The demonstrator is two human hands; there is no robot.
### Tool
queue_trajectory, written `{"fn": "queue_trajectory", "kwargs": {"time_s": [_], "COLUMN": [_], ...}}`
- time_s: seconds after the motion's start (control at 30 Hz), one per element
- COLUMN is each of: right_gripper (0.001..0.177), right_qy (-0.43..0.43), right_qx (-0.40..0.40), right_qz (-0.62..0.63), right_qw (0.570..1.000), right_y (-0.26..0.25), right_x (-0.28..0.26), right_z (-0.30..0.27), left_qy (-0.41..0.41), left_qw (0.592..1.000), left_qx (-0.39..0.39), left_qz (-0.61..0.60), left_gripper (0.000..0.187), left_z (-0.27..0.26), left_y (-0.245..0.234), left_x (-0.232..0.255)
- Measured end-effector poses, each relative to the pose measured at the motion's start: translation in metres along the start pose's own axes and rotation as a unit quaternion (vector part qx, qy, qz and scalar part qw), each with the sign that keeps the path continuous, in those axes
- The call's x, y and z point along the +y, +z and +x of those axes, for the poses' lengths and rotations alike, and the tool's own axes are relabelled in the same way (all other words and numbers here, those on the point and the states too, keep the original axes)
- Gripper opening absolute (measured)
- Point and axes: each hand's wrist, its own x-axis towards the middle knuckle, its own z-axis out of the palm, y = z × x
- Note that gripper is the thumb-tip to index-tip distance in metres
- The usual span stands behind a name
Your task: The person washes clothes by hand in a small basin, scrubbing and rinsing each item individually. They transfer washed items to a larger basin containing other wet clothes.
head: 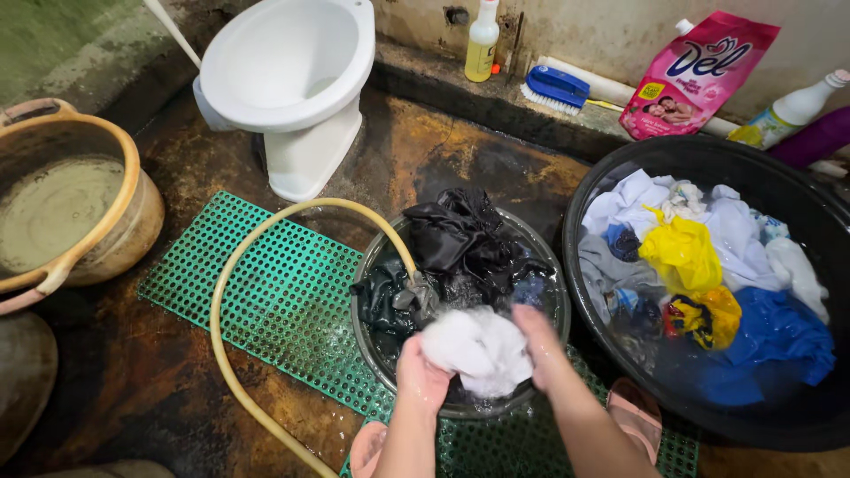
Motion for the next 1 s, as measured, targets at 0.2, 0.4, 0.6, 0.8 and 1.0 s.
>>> {"fn": "queue_trajectory", "kwargs": {"time_s": [0.2,0.4,0.6,0.8,1.0], "right_gripper": [0.023,0.027,0.046,0.057,0.022], "right_qy": [-0.249,-0.4,-0.323,-0.266,-0.338], "right_qx": [-0.229,-0.047,0.095,-0.185,-0.102], "right_qz": [-0.187,-0.591,-0.439,-0.554,-0.601], "right_qw": [0.922,0.699,0.833,0.767,0.717], "right_y": [0.067,0.079,0.011,0.001,0.035], "right_x": [0.037,-0.002,-0.045,0.063,-0.004], "right_z": [-0.102,-0.089,-0.001,0.038,0.019], "left_qy": [0.012,-0.004,0.169,0.168,0.083], "left_qw": [0.961,0.95,0.846,0.694,0.686], "left_qx": [-0.132,-0.157,0.198,0.079,-0.016], "left_qz": [-0.244,-0.269,0.465,0.696,0.723], "left_gripper": [0.028,0.028,0.048,0.061,0.057], "left_z": [-0.012,-0.018,-0.024,-0.002,0.0], "left_y": [0.013,0.012,-0.023,0.0,0.024], "left_x": [-0.009,-0.018,-0.003,-0.033,0.002]}}
